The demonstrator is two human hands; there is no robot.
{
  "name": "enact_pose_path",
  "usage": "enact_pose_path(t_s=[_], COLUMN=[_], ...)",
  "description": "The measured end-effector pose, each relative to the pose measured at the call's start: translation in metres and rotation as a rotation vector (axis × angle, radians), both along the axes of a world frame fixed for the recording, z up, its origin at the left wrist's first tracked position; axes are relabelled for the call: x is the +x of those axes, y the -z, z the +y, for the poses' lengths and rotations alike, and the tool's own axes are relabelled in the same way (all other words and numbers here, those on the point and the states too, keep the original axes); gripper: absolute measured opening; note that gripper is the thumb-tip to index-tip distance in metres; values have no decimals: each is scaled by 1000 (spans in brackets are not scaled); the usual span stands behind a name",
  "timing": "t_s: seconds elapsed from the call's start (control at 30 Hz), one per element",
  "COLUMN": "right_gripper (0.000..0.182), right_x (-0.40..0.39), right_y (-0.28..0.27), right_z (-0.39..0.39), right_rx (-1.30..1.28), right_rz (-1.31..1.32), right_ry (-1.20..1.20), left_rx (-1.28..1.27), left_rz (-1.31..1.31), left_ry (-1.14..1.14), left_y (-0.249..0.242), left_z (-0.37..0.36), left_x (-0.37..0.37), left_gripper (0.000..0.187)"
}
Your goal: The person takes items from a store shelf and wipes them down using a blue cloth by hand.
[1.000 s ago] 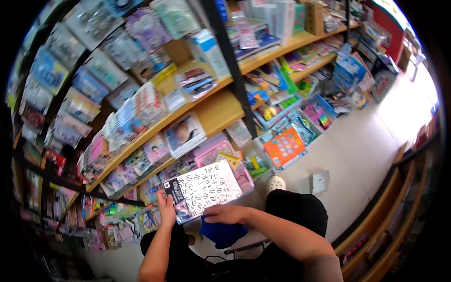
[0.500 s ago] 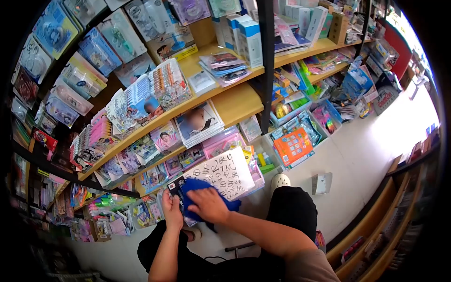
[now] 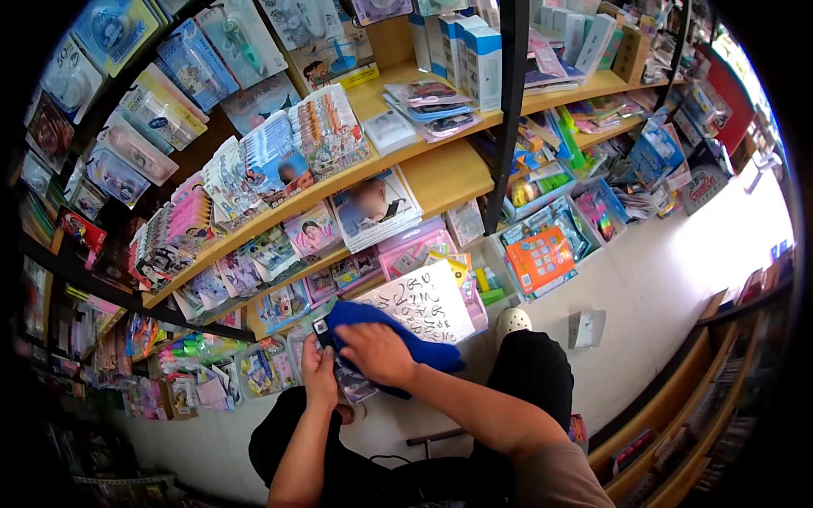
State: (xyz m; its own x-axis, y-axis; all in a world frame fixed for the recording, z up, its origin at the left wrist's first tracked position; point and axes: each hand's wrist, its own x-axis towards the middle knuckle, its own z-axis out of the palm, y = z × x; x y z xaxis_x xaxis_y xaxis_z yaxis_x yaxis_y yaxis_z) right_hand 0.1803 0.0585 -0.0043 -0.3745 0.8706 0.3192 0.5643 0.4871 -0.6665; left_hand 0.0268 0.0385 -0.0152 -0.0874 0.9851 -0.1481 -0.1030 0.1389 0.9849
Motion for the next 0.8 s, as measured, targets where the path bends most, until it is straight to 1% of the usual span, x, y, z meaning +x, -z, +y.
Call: enact_pose_path(t_s=[0.03,0.1,0.13,0.17,0.23,0.27,0.37,0.4,0.43,0.5,0.53,0.57,0.63,0.67,0.7,0.77,0.8], right_gripper=[40,41,43,43,41,41,41,39,38,41,42,41,41,40,41,41,43], right_x=[2,4,4,3,-9,-11,1,4,9,14,8,-2,-7,0,4,13,16], right_y=[-1,8,7,5,3,-2,0,1,-6,9,7,21,-1,-13,-3,-3,3], right_z=[5,21,18,11,-6,-15,5,11,20,27,15,5,-18,-13,-6,10,18], right_rx=[-113,104,39,-67,38,138,58,102,-40,82,-45,162,73,-128,-90,-129,114], right_rz=[-20,60,85,88,82,28,5,90,135,69,133,117,21,-102,-59,-17,49], right_ry=[142,429,388,236,-161,-195,-60,130,291,409,282,190,-83,-145,-62,231,363], left_rx=[1,-3,13,4,-18,-143,63,-26,-5,34,-8,-51,-144,-93,-67,-11,-9], left_rz=[-33,-97,-106,-130,-184,-211,115,-42,-56,-78,-71,-174,-378,-259,-223,-153,-190], left_ry=[12,40,47,12,-63,22,56,103,104,114,100,23,-137,-87,-68,-32,-10], left_y=[3,6,12,15,14,13,-4,1,4,7,6,3,-3,-2,1,8,3], left_z=[-1,-5,-4,-4,-4,-4,-2,-2,-2,-2,-2,0,4,4,4,7,9], left_x=[-1,1,2,5,13,7,22,19,19,20,20,23,27,25,22,17,19], left_gripper=[35,35,35,36,36,32,35,36,36,37,37,37,36,35,34,34,33])
